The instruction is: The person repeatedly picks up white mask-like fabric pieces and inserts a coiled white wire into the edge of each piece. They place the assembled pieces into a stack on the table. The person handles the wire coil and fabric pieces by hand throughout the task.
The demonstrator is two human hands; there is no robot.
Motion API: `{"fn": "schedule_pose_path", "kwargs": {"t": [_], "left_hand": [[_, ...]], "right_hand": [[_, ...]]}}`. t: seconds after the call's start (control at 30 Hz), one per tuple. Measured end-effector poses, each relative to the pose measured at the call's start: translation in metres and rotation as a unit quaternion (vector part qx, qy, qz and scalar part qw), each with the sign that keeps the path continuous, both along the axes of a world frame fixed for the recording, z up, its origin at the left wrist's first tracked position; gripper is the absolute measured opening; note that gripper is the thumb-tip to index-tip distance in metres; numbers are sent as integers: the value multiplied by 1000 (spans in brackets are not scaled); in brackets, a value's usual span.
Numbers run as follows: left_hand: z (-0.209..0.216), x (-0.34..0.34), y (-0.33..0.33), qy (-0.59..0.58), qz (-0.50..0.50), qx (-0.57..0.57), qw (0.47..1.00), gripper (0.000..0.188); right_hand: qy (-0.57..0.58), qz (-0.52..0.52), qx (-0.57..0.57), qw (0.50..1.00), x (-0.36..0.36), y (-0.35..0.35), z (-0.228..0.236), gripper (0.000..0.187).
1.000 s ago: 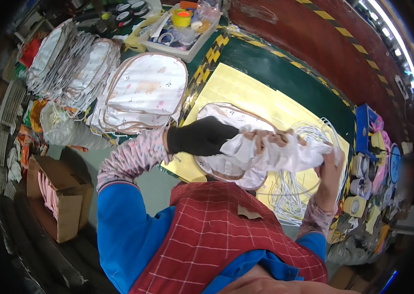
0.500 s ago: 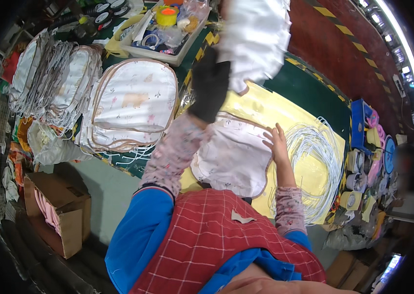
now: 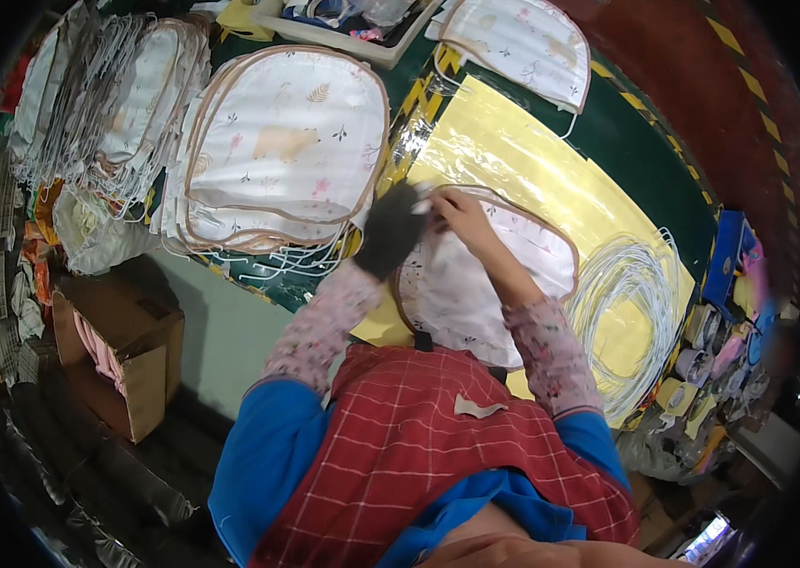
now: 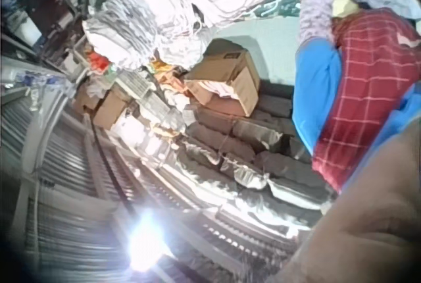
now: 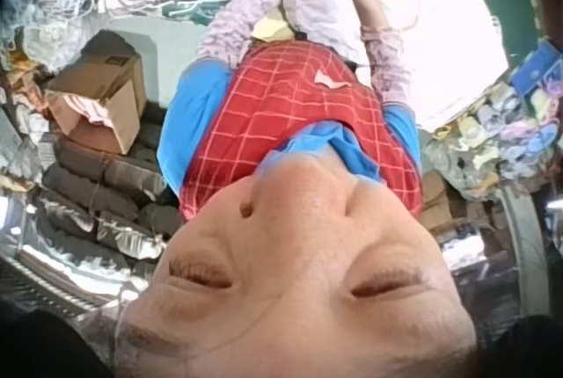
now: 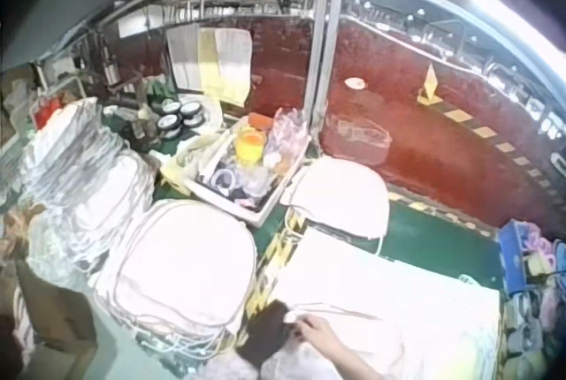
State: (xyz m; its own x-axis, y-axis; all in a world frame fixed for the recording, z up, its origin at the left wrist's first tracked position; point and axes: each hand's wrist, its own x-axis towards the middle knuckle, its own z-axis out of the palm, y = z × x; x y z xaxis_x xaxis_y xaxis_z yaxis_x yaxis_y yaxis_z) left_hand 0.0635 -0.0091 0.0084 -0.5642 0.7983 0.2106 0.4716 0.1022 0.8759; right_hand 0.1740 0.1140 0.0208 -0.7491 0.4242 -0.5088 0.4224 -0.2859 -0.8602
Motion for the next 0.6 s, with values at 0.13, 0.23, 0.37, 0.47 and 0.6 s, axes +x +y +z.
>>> {"fn": "schedule_pose_path", "kwargs": {"t": [0.13,0.23,0.37,0.47,0.6], "left_hand": [[-5,-33,-107,75,59,-106,990,19],[-14,-28,-153,79,118,-105,984,19],[-21,-9,-164,-39,112,-142,983,17],[-22,-1,-145,-103,51,-209,971,19],[-46,2,-127,-18,-78,-221,972,23]], "right_hand": [[-23,-90,89,992,-100,-8,-51,40],[-41,-63,299,951,-144,5,-80,41],[23,-174,415,893,-169,-8,-56,27],[134,-210,328,911,-163,-25,-2,24],[229,-252,159,927,-131,-27,96,19]]}}
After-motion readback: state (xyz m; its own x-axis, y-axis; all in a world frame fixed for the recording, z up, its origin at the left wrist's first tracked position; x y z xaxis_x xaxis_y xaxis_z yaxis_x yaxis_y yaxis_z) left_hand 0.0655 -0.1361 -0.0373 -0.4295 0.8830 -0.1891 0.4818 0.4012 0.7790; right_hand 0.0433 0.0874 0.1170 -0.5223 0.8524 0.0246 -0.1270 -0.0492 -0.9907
